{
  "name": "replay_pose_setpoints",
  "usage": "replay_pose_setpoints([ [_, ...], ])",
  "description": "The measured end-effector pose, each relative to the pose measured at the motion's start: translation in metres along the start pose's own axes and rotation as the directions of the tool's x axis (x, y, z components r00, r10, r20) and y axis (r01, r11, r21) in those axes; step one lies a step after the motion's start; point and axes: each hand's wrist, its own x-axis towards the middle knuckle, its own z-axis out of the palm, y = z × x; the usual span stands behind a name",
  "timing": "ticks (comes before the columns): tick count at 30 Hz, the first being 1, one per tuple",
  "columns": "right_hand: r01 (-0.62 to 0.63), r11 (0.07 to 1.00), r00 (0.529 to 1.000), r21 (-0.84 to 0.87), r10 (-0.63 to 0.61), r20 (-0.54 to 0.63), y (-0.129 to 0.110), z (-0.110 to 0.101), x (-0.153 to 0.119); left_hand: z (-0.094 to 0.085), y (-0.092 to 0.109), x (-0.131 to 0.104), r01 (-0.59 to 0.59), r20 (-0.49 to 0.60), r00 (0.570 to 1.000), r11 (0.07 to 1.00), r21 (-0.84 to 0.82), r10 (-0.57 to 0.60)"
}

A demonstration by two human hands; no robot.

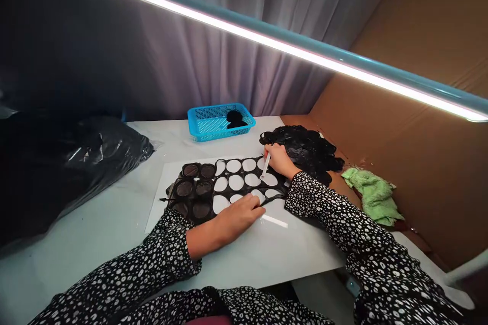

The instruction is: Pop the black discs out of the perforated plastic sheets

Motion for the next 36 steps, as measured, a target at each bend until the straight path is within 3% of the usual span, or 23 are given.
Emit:
replay_pose_setpoints([
  [8,-0.046,0.996,0.999,-0.082,0.046,-0.001,0.029,-0.019,0.023,0.008,0.004,0.056,0.076,-0.139,0.986,0.990,-0.116,-0.092],
  [11,-0.075,0.992,0.997,-0.105,0.076,0.003,0.036,-0.021,0.030,0.012,0.008,0.072,0.066,-0.142,0.986,0.990,-0.123,-0.083],
  [14,-0.122,0.987,0.992,-0.106,0.120,-0.024,0.042,-0.019,0.031,0.010,0.020,0.068,0.025,-0.129,0.991,1.000,-0.005,-0.025],
  [18,-0.133,0.990,0.991,-0.042,0.132,-0.012,0.053,-0.018,0.033,-0.005,0.027,0.037,0.044,-0.125,0.992,0.978,0.204,-0.019],
  [21,-0.078,0.995,0.997,0.055,0.076,0.030,0.061,-0.023,0.034,-0.018,-0.005,0.006,0.210,-0.201,0.961,0.975,0.075,-0.191],
  [24,-0.042,0.987,0.999,0.157,0.036,0.036,0.064,-0.031,0.031,-0.028,-0.062,-0.025,0.465,-0.266,0.848,0.884,-0.039,-0.458],
  [25,-0.032,0.974,0.999,0.225,0.028,0.025,0.063,-0.034,0.029,-0.031,-0.080,-0.034,0.483,-0.256,0.841,0.875,-0.038,-0.476],
  [27,-0.014,0.890,1.000,0.455,0.023,-0.014,0.059,-0.040,0.023,-0.035,-0.109,-0.048,0.467,-0.210,0.862,0.884,-0.023,-0.461],
  [30,-0.002,0.592,0.993,0.806,0.093,-0.066,0.049,-0.051,0.015,-0.042,-0.130,-0.058,0.388,-0.113,0.918,0.919,0.063,-0.380],
  [33,-0.025,0.370,0.972,0.929,0.228,-0.064,0.036,-0.068,0.006,-0.046,-0.129,-0.059,0.333,-0.079,0.943,0.930,0.157,-0.325],
  [36,-0.082,0.240,0.951,0.967,0.310,0.004,0.018,-0.084,-0.006,-0.039,-0.114,-0.059,0.303,-0.164,0.949,0.925,0.231,-0.270],
])
